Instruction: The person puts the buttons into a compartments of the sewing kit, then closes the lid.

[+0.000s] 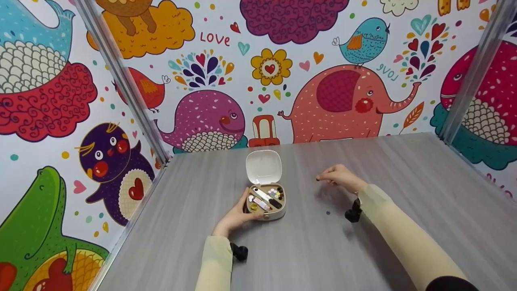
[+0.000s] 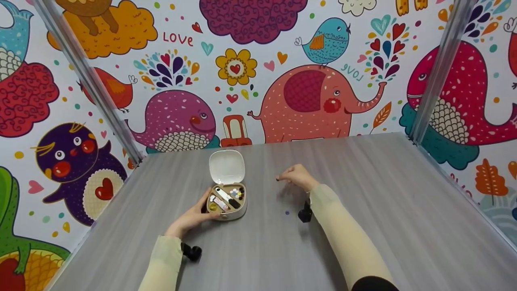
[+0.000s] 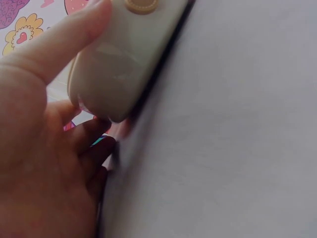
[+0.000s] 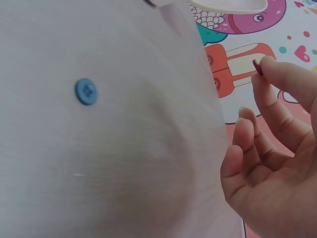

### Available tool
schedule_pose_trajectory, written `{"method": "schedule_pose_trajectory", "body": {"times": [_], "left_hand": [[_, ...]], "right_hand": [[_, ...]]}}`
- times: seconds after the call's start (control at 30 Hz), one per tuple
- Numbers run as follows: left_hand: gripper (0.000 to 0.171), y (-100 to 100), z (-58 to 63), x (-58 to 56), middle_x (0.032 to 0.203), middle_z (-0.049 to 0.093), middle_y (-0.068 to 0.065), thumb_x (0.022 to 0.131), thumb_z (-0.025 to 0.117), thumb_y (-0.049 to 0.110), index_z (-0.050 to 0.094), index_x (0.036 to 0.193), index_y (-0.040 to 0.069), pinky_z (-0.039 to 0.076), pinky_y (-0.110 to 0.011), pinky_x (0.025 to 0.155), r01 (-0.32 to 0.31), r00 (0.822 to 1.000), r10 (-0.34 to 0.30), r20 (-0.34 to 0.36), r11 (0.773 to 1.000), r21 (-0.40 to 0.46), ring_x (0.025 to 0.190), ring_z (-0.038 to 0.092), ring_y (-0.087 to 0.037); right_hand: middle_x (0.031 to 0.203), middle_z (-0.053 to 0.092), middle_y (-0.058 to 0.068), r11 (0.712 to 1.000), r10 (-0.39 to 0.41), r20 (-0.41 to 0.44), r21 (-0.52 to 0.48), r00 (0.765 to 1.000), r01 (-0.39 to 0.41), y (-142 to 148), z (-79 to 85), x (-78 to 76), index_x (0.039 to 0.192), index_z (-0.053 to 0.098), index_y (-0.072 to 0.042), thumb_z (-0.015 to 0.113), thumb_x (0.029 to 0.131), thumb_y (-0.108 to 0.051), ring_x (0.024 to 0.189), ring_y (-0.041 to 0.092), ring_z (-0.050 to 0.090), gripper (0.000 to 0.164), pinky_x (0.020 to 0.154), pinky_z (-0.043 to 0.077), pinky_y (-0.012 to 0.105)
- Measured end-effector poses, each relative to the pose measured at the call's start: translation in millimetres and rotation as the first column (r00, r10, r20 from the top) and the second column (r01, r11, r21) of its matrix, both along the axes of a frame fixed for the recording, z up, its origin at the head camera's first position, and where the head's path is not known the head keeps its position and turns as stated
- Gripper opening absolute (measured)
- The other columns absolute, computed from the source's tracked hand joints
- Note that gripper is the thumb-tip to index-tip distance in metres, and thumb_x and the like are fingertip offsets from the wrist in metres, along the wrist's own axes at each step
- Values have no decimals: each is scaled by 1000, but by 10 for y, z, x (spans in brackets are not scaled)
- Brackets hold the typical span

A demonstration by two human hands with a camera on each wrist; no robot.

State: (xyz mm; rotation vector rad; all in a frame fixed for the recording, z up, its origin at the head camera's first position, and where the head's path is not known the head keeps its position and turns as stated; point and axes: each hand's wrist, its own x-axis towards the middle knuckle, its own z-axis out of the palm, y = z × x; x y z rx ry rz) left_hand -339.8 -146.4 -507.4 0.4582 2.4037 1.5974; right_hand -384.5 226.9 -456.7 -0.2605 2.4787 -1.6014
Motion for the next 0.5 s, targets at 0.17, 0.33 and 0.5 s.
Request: {"method": "schedule_pose_trajectory", "body": {"times": [0.17,0.33,0.5], "left_hand": [[114,-8,-3,3,159,8,-23,77,82,34,5,156,6,12,-56,114,-7,1000,7,6,1000,-17,144,9,-42],[115,-11,-3,7,158,8,-24,77,82,35,4,156,7,13,-57,114,-4,1000,4,-4,1000,-24,143,10,-44],[110,3,13,-8,159,7,-24,80,81,26,4,156,5,12,-55,114,2,1000,-2,-5,1000,-8,143,9,-42]], "right_hand": [[65,55,-2,1000,-11,11,18,1000,10,10,54,-17,94,76,-2,68,91,-21,70,18,51,21,74,49,37],[66,56,-1,1000,-18,16,9,1000,17,18,80,-30,98,75,0,67,92,-21,69,17,50,23,73,49,35],[71,59,-1,1000,-8,8,8,1000,7,4,144,-5,100,75,1,66,93,-21,69,16,51,25,70,49,31]]}}
